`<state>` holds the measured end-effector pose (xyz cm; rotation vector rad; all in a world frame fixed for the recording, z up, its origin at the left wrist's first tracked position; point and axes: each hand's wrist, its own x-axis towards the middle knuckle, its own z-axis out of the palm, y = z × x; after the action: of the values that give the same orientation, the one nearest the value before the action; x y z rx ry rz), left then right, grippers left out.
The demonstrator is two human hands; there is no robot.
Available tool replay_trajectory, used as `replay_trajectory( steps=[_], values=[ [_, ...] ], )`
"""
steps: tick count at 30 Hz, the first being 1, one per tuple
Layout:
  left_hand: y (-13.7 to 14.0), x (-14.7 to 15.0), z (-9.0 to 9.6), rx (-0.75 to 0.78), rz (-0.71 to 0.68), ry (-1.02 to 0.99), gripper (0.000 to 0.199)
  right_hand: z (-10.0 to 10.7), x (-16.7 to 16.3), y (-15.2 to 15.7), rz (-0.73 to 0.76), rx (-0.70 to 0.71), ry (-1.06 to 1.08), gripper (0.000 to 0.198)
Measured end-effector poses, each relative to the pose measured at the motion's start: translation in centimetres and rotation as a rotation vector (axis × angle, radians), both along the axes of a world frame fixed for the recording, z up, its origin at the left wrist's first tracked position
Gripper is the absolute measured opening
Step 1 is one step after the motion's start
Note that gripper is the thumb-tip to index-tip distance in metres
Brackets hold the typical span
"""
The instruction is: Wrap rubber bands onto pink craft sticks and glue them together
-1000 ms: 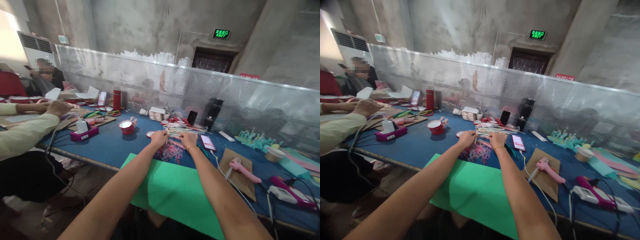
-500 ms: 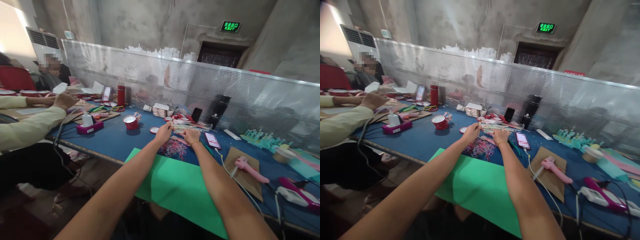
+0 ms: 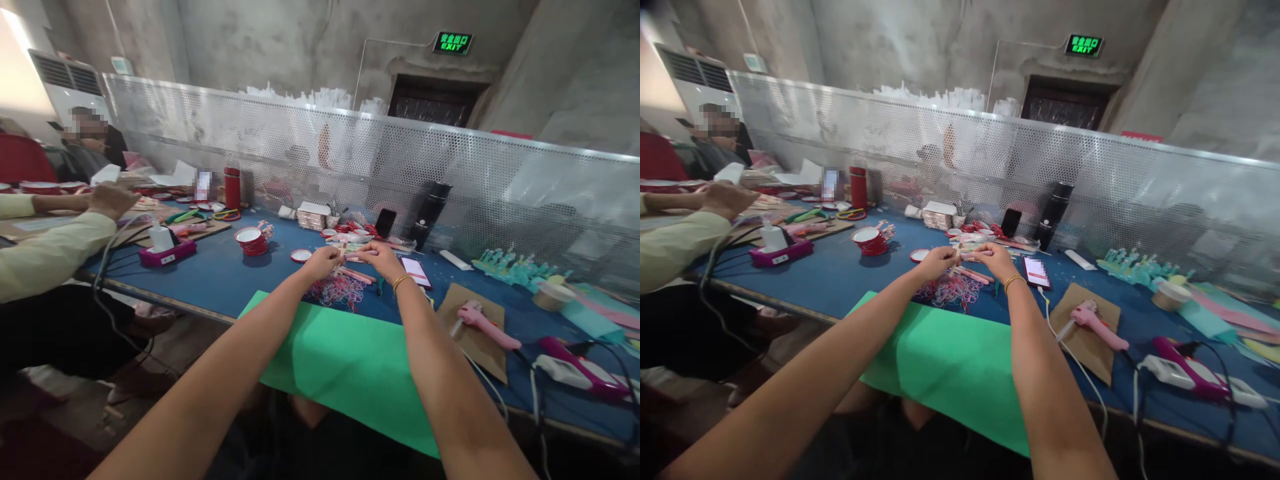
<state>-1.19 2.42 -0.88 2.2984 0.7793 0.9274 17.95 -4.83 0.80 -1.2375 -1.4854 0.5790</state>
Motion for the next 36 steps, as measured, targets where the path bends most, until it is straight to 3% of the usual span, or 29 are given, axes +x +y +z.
replay_trajectory(
  steps=[3,6,11,15,19,22,29,33,36],
  values=[
    [-0.2,0.1,0.1,-0.089,-0.090,-0.083,0.027,0.0,-0.2,0.1,0.052,-0.011,0.318,0.037],
    [-0.6,0.3,0.2,-0.183,-0.163,-0.123,0.030,0.1,-0.9,0.3,0.069,-0.022,0.353,0.037],
    [-1.0,0.8,0.5,-0.348,-0.250,-0.206,0.040,0.4,-0.1,1.0,-0.109,0.094,0.424,0.041],
    [-0.5,0.1,0.9,-0.393,-0.185,-0.266,0.039,1.1,2.9,1.0,-0.349,0.237,0.716,0.041],
    [-0.2,-0.4,1.3,-0.561,-0.280,-0.494,0.041,1.0,3.5,1.0,-0.300,0.302,0.873,0.029],
    [-0.3,-0.2,1.3,-0.631,-0.324,-0.537,0.039,0.4,1.1,1.4,-0.151,0.258,0.719,0.025],
    [-0.6,0.2,0.7,-0.728,-0.313,-0.570,0.034,-0.4,-3.6,1.0,0.040,0.280,0.091,0.025],
    [-0.8,0.0,0.9,-0.723,-0.285,-0.529,0.032,-0.6,-3.7,0.9,-0.042,0.308,-0.047,0.022],
    [-0.7,-0.3,1.2,-0.647,-0.143,-0.593,0.030,-1.1,-3.1,1.5,-0.193,0.306,-0.053,0.022]
  ],
)
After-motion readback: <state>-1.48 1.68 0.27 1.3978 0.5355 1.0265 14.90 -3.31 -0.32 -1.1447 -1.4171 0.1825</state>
